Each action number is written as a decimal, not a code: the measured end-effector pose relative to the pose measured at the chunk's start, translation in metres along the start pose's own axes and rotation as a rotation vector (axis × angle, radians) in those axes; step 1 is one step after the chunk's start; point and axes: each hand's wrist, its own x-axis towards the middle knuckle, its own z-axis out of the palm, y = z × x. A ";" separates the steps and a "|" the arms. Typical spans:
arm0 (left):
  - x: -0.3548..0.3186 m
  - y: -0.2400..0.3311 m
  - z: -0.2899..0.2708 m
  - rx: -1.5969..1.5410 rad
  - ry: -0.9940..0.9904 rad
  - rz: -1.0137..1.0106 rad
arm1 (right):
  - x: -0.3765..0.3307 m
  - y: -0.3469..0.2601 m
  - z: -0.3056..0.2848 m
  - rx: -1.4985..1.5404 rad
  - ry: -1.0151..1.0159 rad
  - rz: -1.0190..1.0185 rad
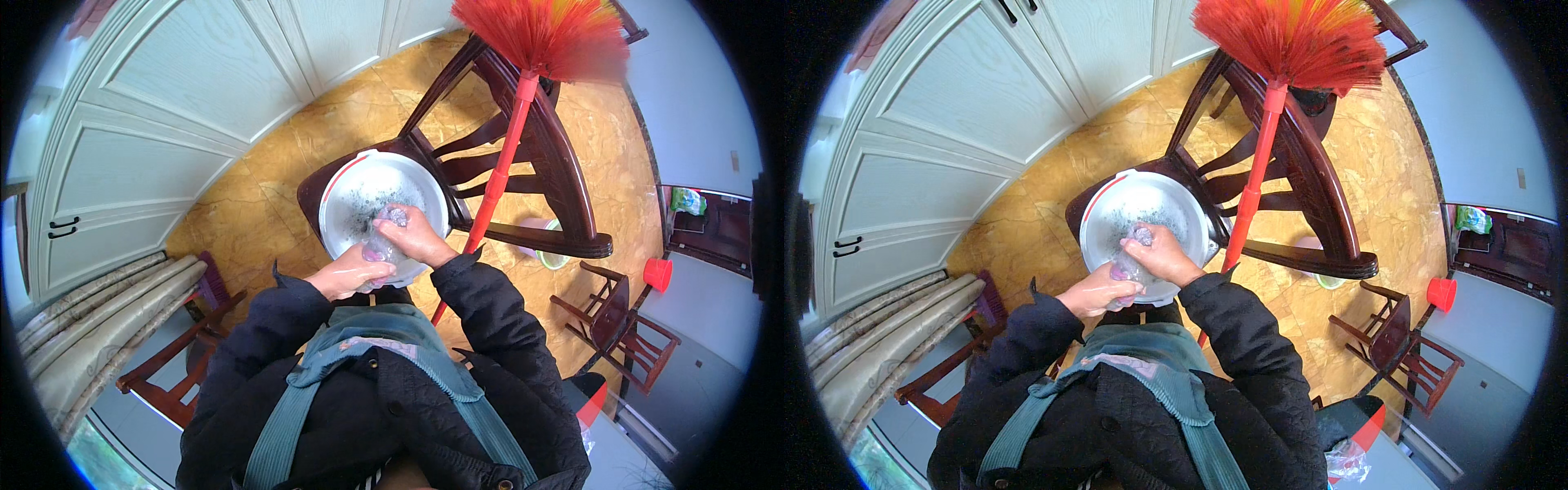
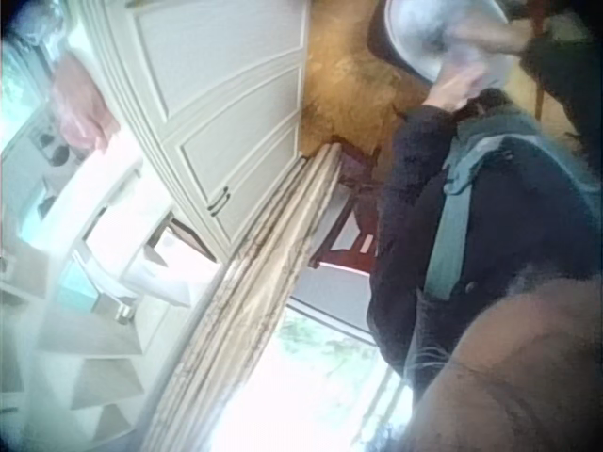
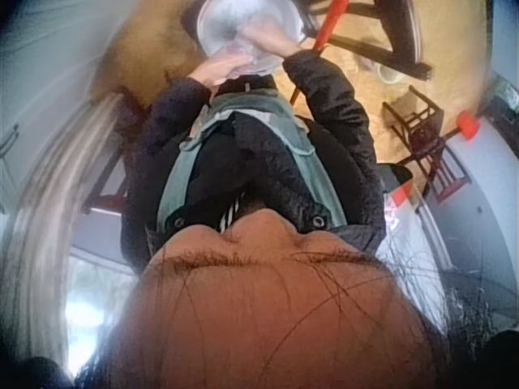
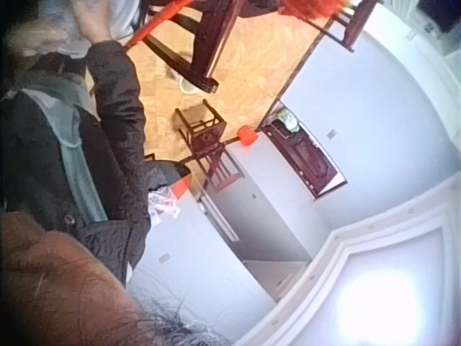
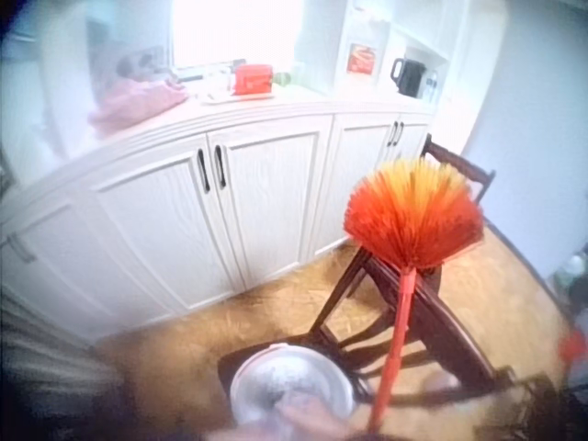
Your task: The person washes a pink and grey cloth in a white bucket, then wraps it around the head of a red feather duster. They secure the cloth using a rubber band and adjust the fit.
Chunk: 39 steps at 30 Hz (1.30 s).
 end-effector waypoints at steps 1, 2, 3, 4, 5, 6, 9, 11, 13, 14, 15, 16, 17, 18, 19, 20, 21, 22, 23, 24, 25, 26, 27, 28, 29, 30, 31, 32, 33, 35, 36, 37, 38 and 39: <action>0.007 -0.009 0.000 0.076 0.051 0.059 | 0.002 0.006 0.004 -0.028 0.037 0.033; 0.013 -0.015 0.000 0.151 0.101 0.115 | 0.005 0.015 0.008 -0.094 0.077 0.008; 0.018 -0.017 0.002 0.228 0.164 0.094 | 0.006 0.024 0.012 -0.162 0.118 -0.019; 0.025 -0.026 0.001 0.281 0.204 0.151 | 0.007 0.031 0.014 -0.229 0.160 -0.046; 0.036 -0.039 -0.002 0.335 0.244 0.210 | 0.007 0.032 0.017 -0.271 0.206 -0.055; 0.041 -0.045 0.000 0.385 0.285 0.268 | 0.006 0.033 0.020 -0.314 0.248 -0.063; 0.052 -0.054 0.002 0.495 0.336 0.297 | 0.005 0.043 0.025 -0.414 0.320 -0.084; 0.062 -0.071 -0.007 0.620 0.348 0.267 | 0.004 0.049 0.029 -0.460 0.361 -0.059; 0.071 -0.079 -0.009 0.670 0.463 0.283 | 0.003 0.052 0.028 -0.397 0.369 0.010; 0.066 -0.075 -0.002 0.655 0.575 0.302 | 0.004 0.053 0.028 -0.362 0.373 0.035; 0.061 -0.067 -0.002 0.606 0.533 0.289 | 0.003 0.055 0.027 -0.337 0.419 0.013; 0.056 -0.056 -0.005 0.764 0.527 0.370 | 0.008 0.056 0.019 -0.265 0.414 -0.021; 0.043 -0.035 -0.005 0.927 0.520 0.441 | 0.010 0.053 0.012 -0.184 0.406 -0.053; 0.032 -0.017 -0.005 1.087 0.508 0.513 | 0.009 0.042 0.004 -0.108 0.397 -0.083; 0.024 -0.005 -0.008 1.045 0.469 0.478 | 0.007 0.031 -0.004 -0.056 0.342 -0.146; 0.016 0.008 -0.008 0.908 0.468 0.486 | 0.000 0.006 -0.013 0.065 0.263 -0.092; 0.005 0.024 -0.005 0.921 0.429 0.496 | -0.007 -0.019 -0.023 0.181 0.191 -0.030; -0.008 0.041 -0.002 0.933 0.390 0.506 | -0.013 -0.033 -0.035 0.193 0.129 -0.031; -0.018 0.054 -0.002 0.627 0.303 0.404 | -0.019 -0.047 -0.047 0.208 0.069 -0.027; -0.028 0.066 -0.002 0.323 0.211 0.298 | -0.019 -0.047 -0.053 0.143 0.098 -0.334; -0.038 0.076 0.000 0.023 0.112 0.189 | -0.027 -0.055 -0.057 0.213 0.029 -0.337; -0.046 0.083 0.004 -0.035 0.093 0.235 | -0.038 -0.072 -0.060 0.281 -0.039 -0.337; -0.052 0.088 0.009 -0.096 0.066 0.278 | -0.048 -0.080 -0.063 0.324 -0.105 -0.277; -0.058 0.092 0.011 -0.156 0.038 0.320 | -0.056 -0.087 -0.061 0.324 -0.100 -0.274; -0.053 0.087 -0.001 -0.009 0.091 0.359 | -0.062 -0.094 -0.059 0.278 -0.066 -0.376; -0.046 0.077 -0.012 0.146 0.127 0.423 | -0.067 -0.099 -0.056 0.231 -0.034 -0.475; -0.040 0.067 -0.021 0.302 0.163 0.485 | -0.071 -0.102 -0.051 0.134 0.050 -0.537; -0.038 0.064 -0.025 0.456 0.202 0.547 | -0.077 -0.110 -0.044 0.113 0.083 -0.587; -0.059 0.084 0.008 0.529 0.133 0.619 | -0.082 -0.120 -0.037 0.067 0.161 -0.619; -0.082 0.094 0.033 0.557 0.120 0.712 | -0.088 -0.136 -0.022 0.008 0.295 -0.650; -0.092 0.095 0.041 0.569 0.112 0.757 | -0.090 -0.142 -0.014 -0.004 0.358 -0.647; -0.100 0.097 0.046 0.866 0.201 0.849 | -0.093 -0.150 -0.008 -0.041 0.384 -0.680; -0.098 0.093 0.045 0.973 0.324 0.823 | -0.096 -0.155 -0.004 -0.095 0.368 -0.719; -0.097 0.092 0.042 1.050 0.353 0.923 | -0.100 -0.160 -0.002 -0.184 0.365 -0.772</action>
